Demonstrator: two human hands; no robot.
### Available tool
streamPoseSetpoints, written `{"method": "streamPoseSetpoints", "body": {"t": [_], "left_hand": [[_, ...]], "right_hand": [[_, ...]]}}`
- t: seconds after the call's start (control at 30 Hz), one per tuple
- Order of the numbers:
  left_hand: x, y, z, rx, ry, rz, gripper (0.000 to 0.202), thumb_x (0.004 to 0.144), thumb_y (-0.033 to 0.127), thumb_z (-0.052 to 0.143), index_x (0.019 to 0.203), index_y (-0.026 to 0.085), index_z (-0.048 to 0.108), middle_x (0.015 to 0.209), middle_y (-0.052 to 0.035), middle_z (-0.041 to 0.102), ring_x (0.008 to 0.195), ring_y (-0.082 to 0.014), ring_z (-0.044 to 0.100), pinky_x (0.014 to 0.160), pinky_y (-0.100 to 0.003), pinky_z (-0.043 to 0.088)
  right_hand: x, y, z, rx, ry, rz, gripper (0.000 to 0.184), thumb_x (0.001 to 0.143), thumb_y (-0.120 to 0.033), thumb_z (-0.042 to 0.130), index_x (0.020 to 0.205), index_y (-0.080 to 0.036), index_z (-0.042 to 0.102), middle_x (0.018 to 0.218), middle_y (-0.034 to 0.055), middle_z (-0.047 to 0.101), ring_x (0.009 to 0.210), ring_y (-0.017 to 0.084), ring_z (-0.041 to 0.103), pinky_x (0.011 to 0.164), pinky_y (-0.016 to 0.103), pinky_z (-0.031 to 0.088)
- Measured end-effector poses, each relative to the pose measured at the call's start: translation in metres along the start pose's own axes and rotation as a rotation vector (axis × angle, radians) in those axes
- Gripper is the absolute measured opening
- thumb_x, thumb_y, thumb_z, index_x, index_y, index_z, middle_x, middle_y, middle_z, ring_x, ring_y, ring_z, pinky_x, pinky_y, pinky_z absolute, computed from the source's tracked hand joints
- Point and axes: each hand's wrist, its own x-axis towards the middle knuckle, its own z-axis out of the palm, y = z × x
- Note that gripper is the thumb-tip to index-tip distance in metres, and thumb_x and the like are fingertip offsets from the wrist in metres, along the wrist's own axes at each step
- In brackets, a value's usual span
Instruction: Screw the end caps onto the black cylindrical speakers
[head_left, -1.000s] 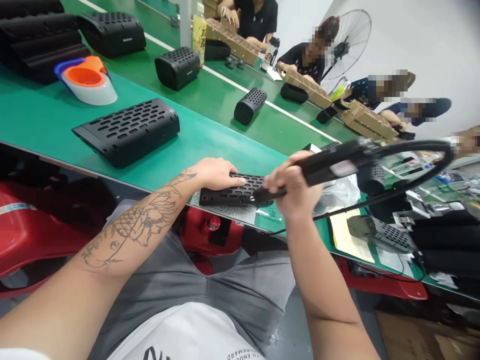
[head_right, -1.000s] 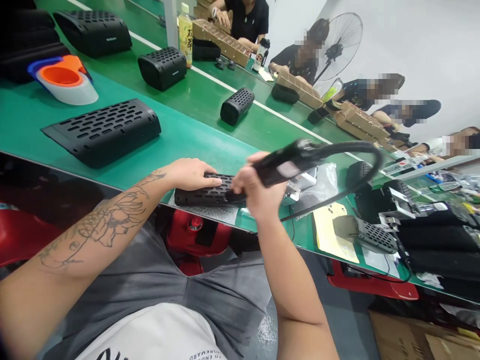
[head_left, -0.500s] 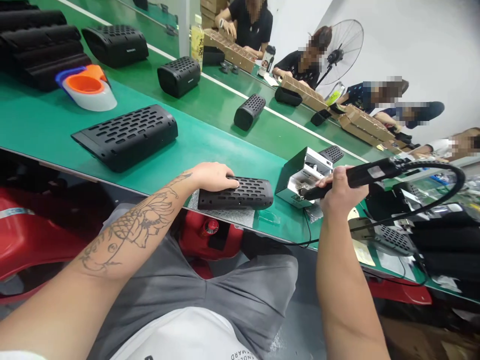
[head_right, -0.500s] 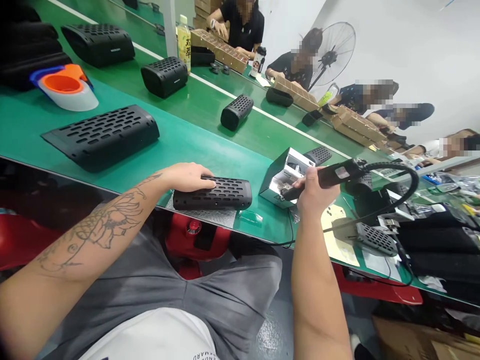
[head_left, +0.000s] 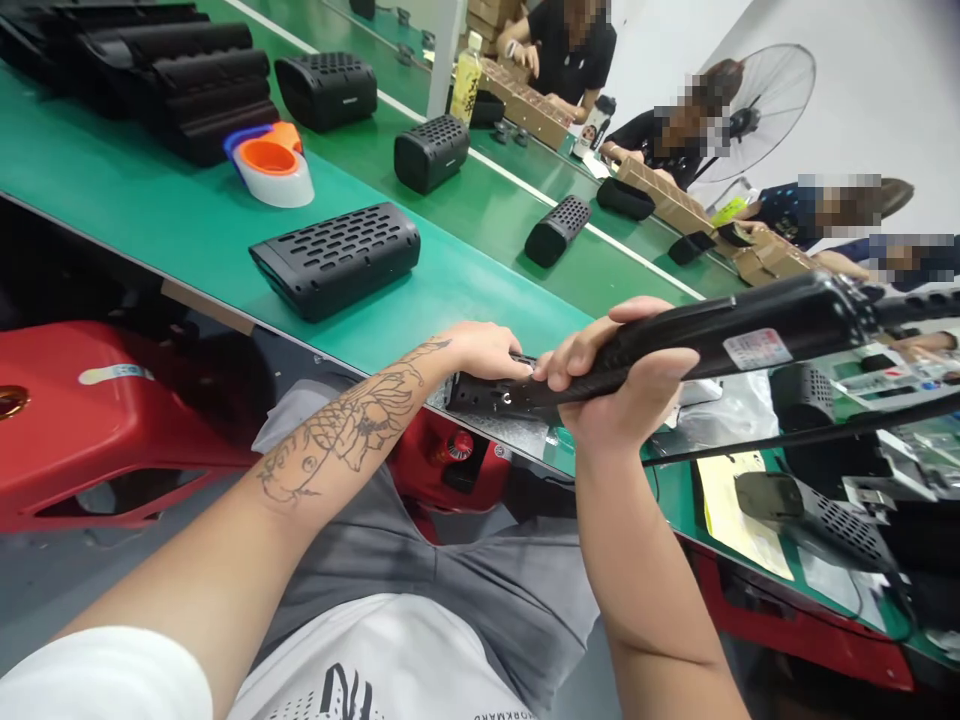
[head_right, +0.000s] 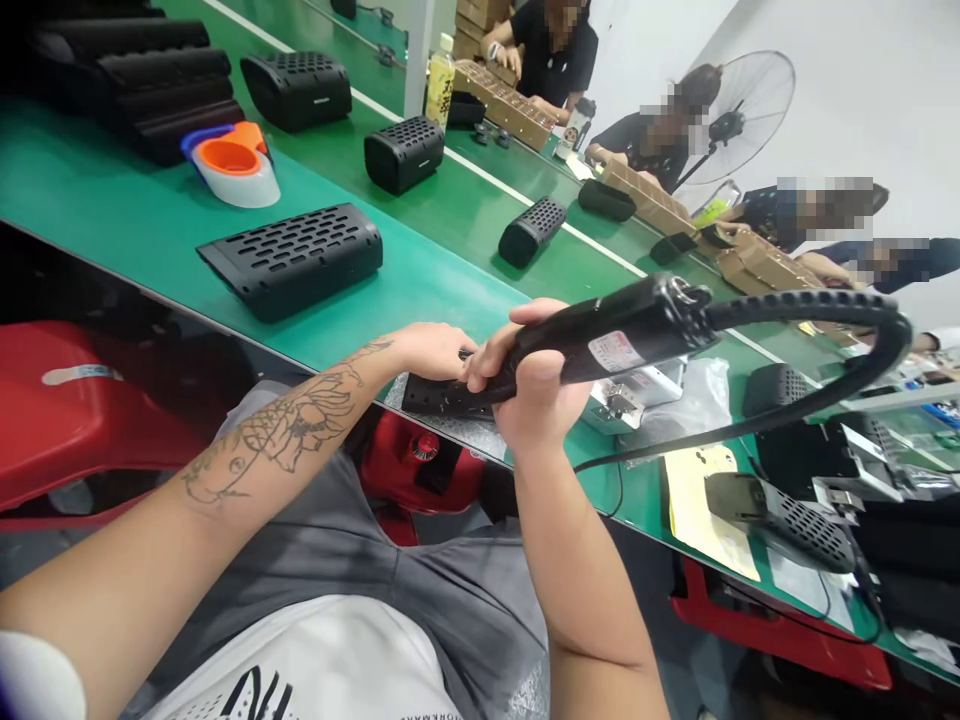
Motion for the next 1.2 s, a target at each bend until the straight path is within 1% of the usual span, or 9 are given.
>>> {"method": "streamPoseSetpoints", "body": {"t": [0.2, 0.33, 0.47, 0.53, 0.63, 0.93, 1.0, 1.1, 1.2], "left_hand": [[0.005, -0.006, 0.001, -0.100, 0.042, 0.102, 0.051, 0.100, 0.057, 0.073, 0.135, 0.030, 0.098, 0.136, -0.0073, 0.099, 0.123, -0.0380, 0.091, 0.096, -0.042, 0.069], [-0.012, -0.020, 0.016, -0.374, 0.314, 0.281, 0.050, 0.108, 0.038, 0.066, 0.146, 0.028, 0.097, 0.157, -0.0059, 0.094, 0.149, -0.0341, 0.086, 0.131, -0.043, 0.066], [-0.042, -0.037, 0.046, -0.430, 0.493, 0.549, 0.035, 0.110, 0.034, 0.073, 0.135, 0.029, 0.097, 0.170, -0.0094, 0.087, 0.174, -0.0401, 0.071, 0.162, -0.067, 0.032], [-0.052, -0.042, 0.060, -0.435, 0.513, 0.619, 0.023, 0.112, 0.037, 0.078, 0.124, 0.030, 0.097, 0.168, -0.0099, 0.088, 0.177, -0.0429, 0.069, 0.163, -0.074, 0.022], [-0.058, -0.044, 0.071, -0.502, 0.527, 0.647, 0.022, 0.119, 0.042, 0.078, 0.112, 0.029, 0.094, 0.163, -0.0099, 0.091, 0.179, -0.0408, 0.068, 0.164, -0.073, 0.020], [-0.066, -0.040, 0.083, -0.763, 0.396, 0.723, 0.041, 0.128, 0.057, 0.070, 0.112, 0.029, 0.095, 0.170, -0.0123, 0.088, 0.191, -0.0427, 0.054, 0.163, -0.078, 0.008], [-0.070, -0.044, 0.082, -0.742, 0.371, 0.727, 0.040, 0.130, 0.054, 0.066, 0.122, 0.031, 0.097, 0.176, -0.0114, 0.085, 0.195, -0.0426, 0.047, 0.163, -0.079, 0.005], [-0.071, -0.059, 0.080, -0.603, 0.386, 0.666, 0.046, 0.123, 0.052, 0.074, 0.164, 0.036, 0.090, 0.197, -0.0108, 0.066, 0.201, -0.0464, 0.031, 0.162, -0.082, 0.004], [-0.064, -0.079, 0.086, -0.405, 0.481, 0.525, 0.103, 0.099, 0.046, 0.100, 0.194, 0.035, 0.063, 0.214, -0.0162, 0.037, 0.202, -0.0554, 0.020, 0.161, -0.085, 0.003]], "right_hand": [[-0.002, 0.007, 0.013, -0.066, -0.016, -0.023, 0.061, 0.103, -0.102, 0.078, 0.115, -0.042, 0.073, 0.066, -0.0093, 0.046, 0.046, 0.021, 0.058, 0.054, 0.042, 0.064], [0.001, -0.007, 0.013, -0.023, 0.009, -0.082, 0.058, 0.104, -0.094, 0.085, 0.106, -0.037, 0.070, 0.064, -0.0093, 0.050, 0.042, 0.017, 0.054, 0.049, 0.036, 0.058], [0.010, -0.023, 0.003, 0.034, 0.009, -0.186, 0.058, 0.106, -0.089, 0.087, 0.102, -0.034, 0.072, 0.062, -0.0102, 0.055, 0.038, 0.015, 0.052, 0.043, 0.032, 0.056], [0.013, -0.033, -0.001, 0.072, -0.008, -0.205, 0.055, 0.106, -0.085, 0.088, 0.102, -0.032, 0.075, 0.063, -0.0093, 0.059, 0.039, 0.015, 0.055, 0.043, 0.033, 0.058], [0.015, -0.048, -0.002, 0.087, -0.020, -0.184, 0.049, 0.104, -0.078, 0.093, 0.108, -0.031, 0.077, 0.066, -0.0082, 0.063, 0.042, 0.017, 0.062, 0.047, 0.035, 0.064], [-0.001, -0.085, 0.001, 0.000, -0.091, -0.098, 0.059, 0.103, -0.088, 0.091, 0.100, -0.032, 0.072, 0.067, -0.0070, 0.063, 0.046, 0.017, 0.064, 0.053, 0.039, 0.069], [-0.003, -0.080, 0.005, 0.020, -0.082, -0.101, 0.058, 0.104, -0.087, 0.091, 0.100, -0.032, 0.072, 0.066, -0.0072, 0.062, 0.045, 0.017, 0.062, 0.052, 0.038, 0.068], [-0.002, -0.059, 0.013, 0.066, -0.055, -0.149, 0.053, 0.104, -0.082, 0.094, 0.102, -0.033, 0.074, 0.064, -0.0081, 0.063, 0.042, 0.016, 0.059, 0.048, 0.035, 0.063], [-0.002, -0.028, 0.018, 0.059, -0.035, -0.150, 0.054, 0.103, -0.085, 0.093, 0.110, -0.035, 0.075, 0.062, -0.0098, 0.060, 0.038, 0.015, 0.052, 0.043, 0.034, 0.055]]}}
